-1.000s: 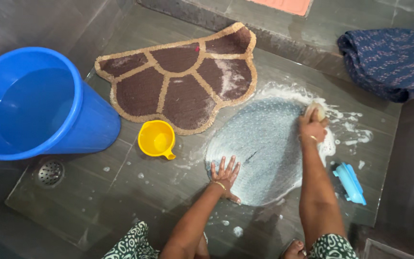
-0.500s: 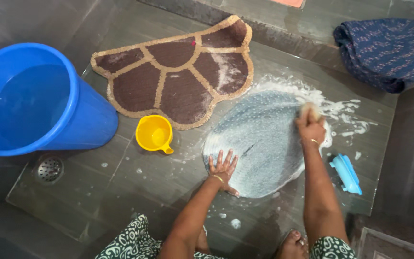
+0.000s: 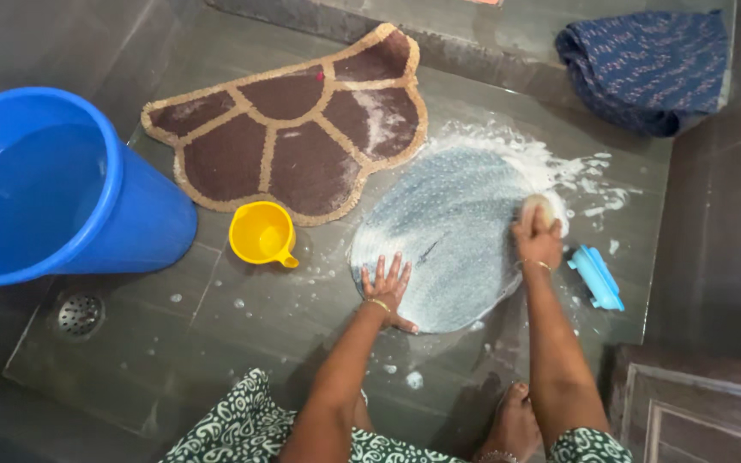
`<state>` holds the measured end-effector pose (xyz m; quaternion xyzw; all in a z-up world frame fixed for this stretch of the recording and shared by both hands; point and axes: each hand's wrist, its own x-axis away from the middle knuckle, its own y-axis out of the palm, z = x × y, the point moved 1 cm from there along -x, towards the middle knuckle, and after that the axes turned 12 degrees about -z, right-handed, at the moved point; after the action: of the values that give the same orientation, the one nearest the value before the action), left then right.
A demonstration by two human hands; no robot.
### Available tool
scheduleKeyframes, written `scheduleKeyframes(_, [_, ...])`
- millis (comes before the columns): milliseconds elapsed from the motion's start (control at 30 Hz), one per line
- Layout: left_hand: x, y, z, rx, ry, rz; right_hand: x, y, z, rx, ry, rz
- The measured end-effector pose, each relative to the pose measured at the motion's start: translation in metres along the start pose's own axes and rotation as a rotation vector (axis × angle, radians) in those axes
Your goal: The person scrubs a bath mat on the bathroom floor using a brush and soapy water from a bucket.
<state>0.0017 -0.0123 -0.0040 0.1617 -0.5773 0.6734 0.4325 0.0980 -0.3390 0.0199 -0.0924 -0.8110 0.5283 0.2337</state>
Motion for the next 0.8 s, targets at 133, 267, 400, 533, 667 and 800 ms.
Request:
scheduleKeyframes(133, [0.002,0.002,0.0,-0.03,0.005,0.053,0.071,0.042,-0.03,-0.029,-0.325,0.179])
scheduleKeyframes(267, [0.002,-0.001,-0.001,-0.075,0.004,0.045,0.155,0.086,-0.041,0.133,-0.514,-0.193])
scheduleKeyframes(400, [0.007,0.003,0.004,0.008,-0.023,0.038,0.154,0.063,0.001,-0.193,-0.068,-0.001])
scheduleKeyframes(533, [0.0,0.007,0.033,0.132,-0.062,0.054,0.22,0.087,-0.015,-0.307,0.151,0.365])
scheduleKeyframes(667, [0.008,0.03,0.073,0.354,-0.027,0.282,0.277,0.119,-0.06,-0.391,0.232,0.362])
scheduleKeyframes(800, [-0.01,0.016,0.045,0.272,0.012,0.44,0.266,0.111,-0.058,-0.372,0.343,0.313])
